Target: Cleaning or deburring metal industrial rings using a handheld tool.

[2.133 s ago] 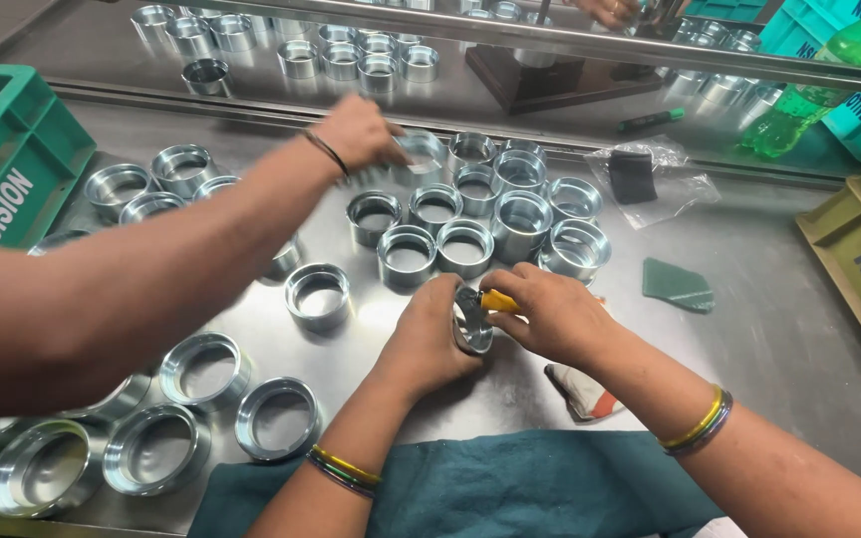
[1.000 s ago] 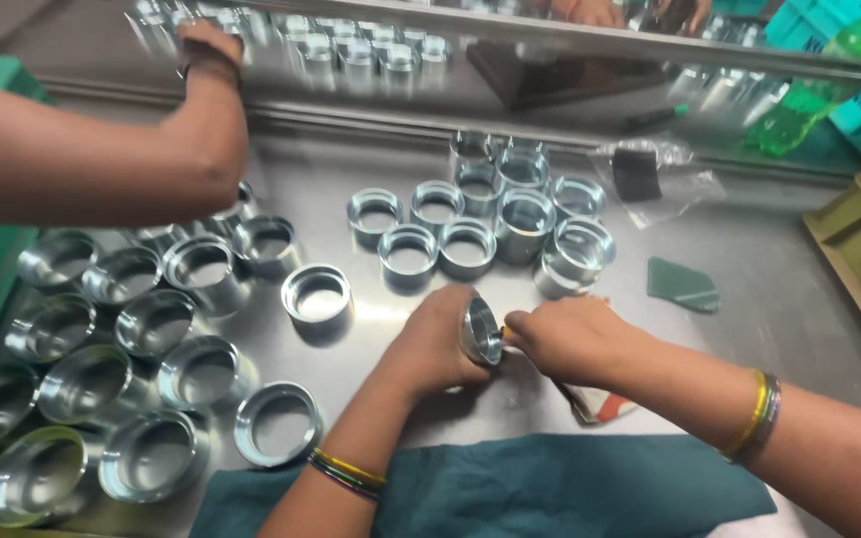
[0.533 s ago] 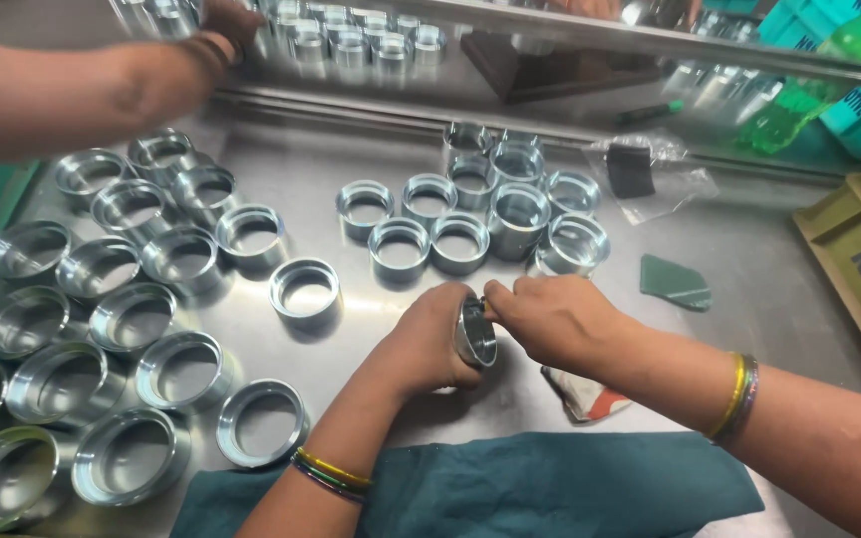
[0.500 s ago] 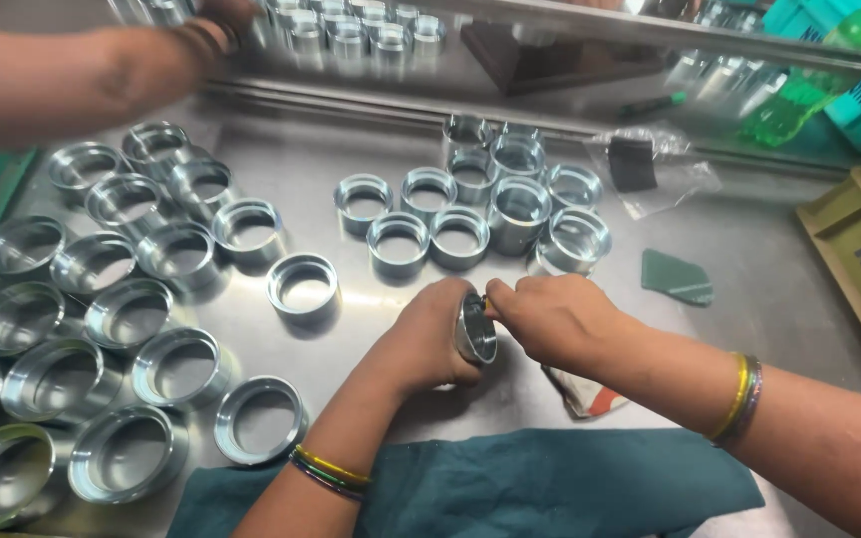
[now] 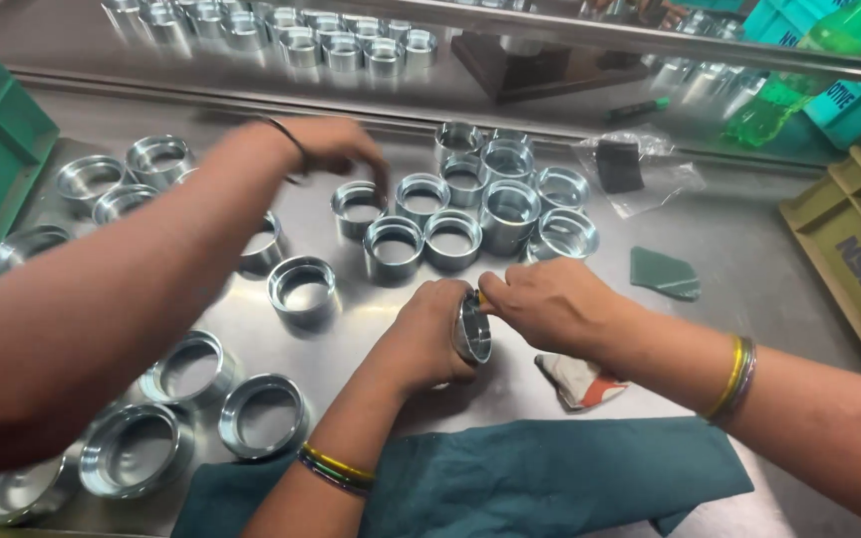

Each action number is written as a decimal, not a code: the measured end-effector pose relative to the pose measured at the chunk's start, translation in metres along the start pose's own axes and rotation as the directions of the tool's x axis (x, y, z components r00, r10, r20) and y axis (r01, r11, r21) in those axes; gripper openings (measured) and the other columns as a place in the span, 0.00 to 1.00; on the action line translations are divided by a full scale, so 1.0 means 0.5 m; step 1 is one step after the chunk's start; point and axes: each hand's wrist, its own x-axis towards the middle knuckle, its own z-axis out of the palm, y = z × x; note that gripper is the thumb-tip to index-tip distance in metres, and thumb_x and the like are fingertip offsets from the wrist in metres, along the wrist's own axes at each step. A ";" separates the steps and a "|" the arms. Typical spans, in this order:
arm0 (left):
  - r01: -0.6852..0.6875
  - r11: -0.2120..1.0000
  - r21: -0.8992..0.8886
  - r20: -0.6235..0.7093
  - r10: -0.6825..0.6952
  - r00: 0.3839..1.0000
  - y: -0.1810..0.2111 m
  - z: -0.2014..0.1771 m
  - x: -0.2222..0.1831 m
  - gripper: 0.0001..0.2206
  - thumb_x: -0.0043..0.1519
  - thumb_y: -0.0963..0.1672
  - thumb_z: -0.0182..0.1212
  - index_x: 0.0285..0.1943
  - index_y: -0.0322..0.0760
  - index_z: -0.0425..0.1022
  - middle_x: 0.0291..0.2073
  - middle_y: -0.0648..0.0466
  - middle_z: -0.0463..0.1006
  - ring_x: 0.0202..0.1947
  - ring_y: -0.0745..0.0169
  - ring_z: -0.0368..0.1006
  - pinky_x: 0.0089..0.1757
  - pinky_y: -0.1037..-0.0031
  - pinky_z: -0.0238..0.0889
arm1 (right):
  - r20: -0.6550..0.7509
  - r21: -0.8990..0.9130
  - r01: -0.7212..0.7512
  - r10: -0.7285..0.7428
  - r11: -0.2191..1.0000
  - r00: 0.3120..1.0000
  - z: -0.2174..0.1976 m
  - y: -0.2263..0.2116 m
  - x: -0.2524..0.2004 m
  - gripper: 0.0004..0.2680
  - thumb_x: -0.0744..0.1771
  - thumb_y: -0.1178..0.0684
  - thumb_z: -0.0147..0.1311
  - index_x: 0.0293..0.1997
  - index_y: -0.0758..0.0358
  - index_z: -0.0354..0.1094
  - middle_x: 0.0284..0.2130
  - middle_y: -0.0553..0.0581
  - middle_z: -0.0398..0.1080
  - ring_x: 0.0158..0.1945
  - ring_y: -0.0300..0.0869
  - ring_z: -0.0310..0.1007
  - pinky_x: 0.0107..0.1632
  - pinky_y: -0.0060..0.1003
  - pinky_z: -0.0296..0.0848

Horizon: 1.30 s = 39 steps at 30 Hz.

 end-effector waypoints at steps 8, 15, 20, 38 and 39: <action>-0.044 0.999 -0.023 -0.009 0.044 0.999 -0.009 0.007 0.004 0.32 0.33 0.44 0.78 0.50 0.32 0.72 0.45 0.42 0.75 0.51 0.39 0.69 0.52 0.59 0.65 | 0.213 0.061 -0.247 0.229 0.967 0.950 0.024 -0.012 0.001 0.13 0.71 0.41 0.41 0.48 0.58 0.66 0.34 0.63 0.77 0.40 0.59 0.77 0.41 0.56 0.72; -0.041 0.989 0.145 -0.011 0.043 0.999 0.044 -0.035 -0.004 0.34 0.31 0.45 0.78 0.50 0.39 0.73 0.43 0.50 0.77 0.49 0.46 0.69 0.49 0.59 0.61 | 0.315 0.097 -0.251 0.210 0.963 0.926 0.013 -0.006 -0.007 0.15 0.71 0.38 0.38 0.48 0.54 0.69 0.37 0.63 0.77 0.42 0.59 0.77 0.46 0.58 0.70; 0.018 0.978 0.209 0.030 -0.025 0.999 0.049 -0.036 -0.009 0.34 0.30 0.46 0.80 0.50 0.43 0.74 0.43 0.55 0.78 0.49 0.49 0.68 0.48 0.59 0.56 | 0.129 -0.009 -0.096 0.096 0.995 0.987 -0.007 -0.002 -0.005 0.15 0.70 0.37 0.39 0.48 0.56 0.65 0.32 0.64 0.76 0.37 0.60 0.77 0.38 0.55 0.73; 0.022 0.963 0.268 0.019 -0.029 0.999 0.063 -0.035 -0.010 0.29 0.34 0.47 0.78 0.47 0.45 0.75 0.42 0.57 0.78 0.51 0.51 0.67 0.51 0.54 0.50 | 0.164 0.002 -0.184 0.181 0.983 0.970 -0.008 -0.017 -0.020 0.15 0.71 0.37 0.39 0.50 0.55 0.67 0.35 0.64 0.76 0.39 0.61 0.77 0.42 0.57 0.74; 0.026 0.959 0.281 0.030 -0.036 0.999 0.063 -0.033 -0.015 0.28 0.35 0.47 0.78 0.46 0.46 0.75 0.42 0.57 0.78 0.51 0.51 0.67 0.52 0.54 0.50 | 0.084 0.003 -0.140 0.139 0.990 0.987 0.010 -0.015 -0.023 0.15 0.70 0.38 0.39 0.49 0.57 0.66 0.34 0.64 0.76 0.37 0.60 0.77 0.40 0.57 0.75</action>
